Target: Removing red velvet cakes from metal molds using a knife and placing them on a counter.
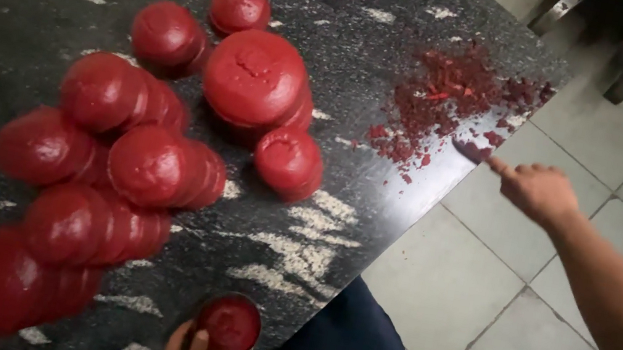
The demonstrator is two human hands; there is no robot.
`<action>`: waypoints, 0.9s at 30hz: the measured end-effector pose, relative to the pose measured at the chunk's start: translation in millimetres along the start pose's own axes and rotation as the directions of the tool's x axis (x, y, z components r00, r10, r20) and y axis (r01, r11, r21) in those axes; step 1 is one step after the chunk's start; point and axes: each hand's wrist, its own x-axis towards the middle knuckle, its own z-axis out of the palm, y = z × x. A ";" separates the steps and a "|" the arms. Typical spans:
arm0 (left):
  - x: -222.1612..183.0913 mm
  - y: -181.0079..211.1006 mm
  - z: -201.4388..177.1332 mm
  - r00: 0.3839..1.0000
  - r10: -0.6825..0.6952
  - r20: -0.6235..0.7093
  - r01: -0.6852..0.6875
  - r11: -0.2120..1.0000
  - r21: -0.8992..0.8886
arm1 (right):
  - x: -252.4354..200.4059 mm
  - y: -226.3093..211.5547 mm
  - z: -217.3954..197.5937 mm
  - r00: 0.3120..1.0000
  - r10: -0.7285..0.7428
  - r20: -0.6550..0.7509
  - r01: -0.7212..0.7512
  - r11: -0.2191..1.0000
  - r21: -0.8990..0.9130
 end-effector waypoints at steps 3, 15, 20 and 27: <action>-15.4 -2.2 12.6 0.908 0.399 -0.130 -0.378 0.912 0.159 | 22.4 21.1 -1.7 0.995 0.024 -0.093 -0.025 1.000 -0.014; 21.9 173.4 -79.2 0.794 -0.579 0.186 0.603 0.711 -0.362 | -21.7 -133.9 12.3 0.935 -0.331 -0.124 0.351 0.913 0.210; 24.6 189.3 -82.3 0.673 -0.711 0.204 0.735 0.614 -0.287 | 29.6 -84.3 -11.7 0.983 -0.165 0.087 0.145 0.970 0.197; 20.1 190.6 -78.1 0.744 -0.637 0.201 0.668 0.718 -0.195 | 27.9 -132.6 -12.0 0.996 0.022 0.091 -0.050 0.948 0.315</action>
